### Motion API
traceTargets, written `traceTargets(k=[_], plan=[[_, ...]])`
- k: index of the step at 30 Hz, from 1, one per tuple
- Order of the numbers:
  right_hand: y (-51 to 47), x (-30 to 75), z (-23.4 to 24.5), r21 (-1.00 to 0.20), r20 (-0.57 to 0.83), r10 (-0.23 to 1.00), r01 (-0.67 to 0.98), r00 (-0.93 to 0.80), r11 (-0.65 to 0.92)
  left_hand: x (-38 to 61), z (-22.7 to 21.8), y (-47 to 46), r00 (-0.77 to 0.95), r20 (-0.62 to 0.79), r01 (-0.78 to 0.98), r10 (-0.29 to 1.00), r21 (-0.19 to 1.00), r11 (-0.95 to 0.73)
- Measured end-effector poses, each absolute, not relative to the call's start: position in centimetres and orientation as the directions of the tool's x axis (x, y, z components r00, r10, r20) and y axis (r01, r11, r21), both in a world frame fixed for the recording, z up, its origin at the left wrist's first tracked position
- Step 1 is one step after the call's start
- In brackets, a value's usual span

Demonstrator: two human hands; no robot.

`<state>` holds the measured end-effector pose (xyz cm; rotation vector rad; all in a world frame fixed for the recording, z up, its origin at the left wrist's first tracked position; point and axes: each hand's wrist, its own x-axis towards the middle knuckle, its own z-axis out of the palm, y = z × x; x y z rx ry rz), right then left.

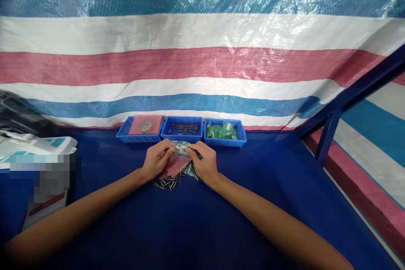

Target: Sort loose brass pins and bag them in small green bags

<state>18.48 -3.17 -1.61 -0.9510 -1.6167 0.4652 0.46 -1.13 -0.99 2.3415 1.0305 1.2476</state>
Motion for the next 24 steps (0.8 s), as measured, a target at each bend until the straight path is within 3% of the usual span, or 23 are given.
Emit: traceTargets(k=[7,12,16,21,24], plan=[[-3.2,18.41,-1.92,-0.828,0.493,0.869,0.336,0.053,0.449,0.68,-0.74,-1.06,0.381,0.558,0.435,0.737,0.595,-0.675],[-3.33,18.33,-1.74,-0.799,0.531,0.847,0.347,0.027,0.491,0.66,-0.94,-1.01,0.298,0.511,0.437,0.806,0.678,-0.591],[-3.4,18.32,-1.59,-0.828,0.5,0.862,0.335,0.078,0.45,0.56,-0.89,-1.14,0.316,0.49,0.416,0.812,0.698,-0.583],[-3.58,18.28,-1.5,-0.781,0.562,0.827,0.328,-0.001,0.531,0.56,-0.59,-1.25,0.387,0.381,0.38,0.84,0.764,-0.522],[-3.62,18.27,-1.4,-0.768,0.578,0.816,0.324,-0.021,0.552,0.57,-0.53,-1.27,0.394,0.388,0.392,0.833,0.749,-0.534]])
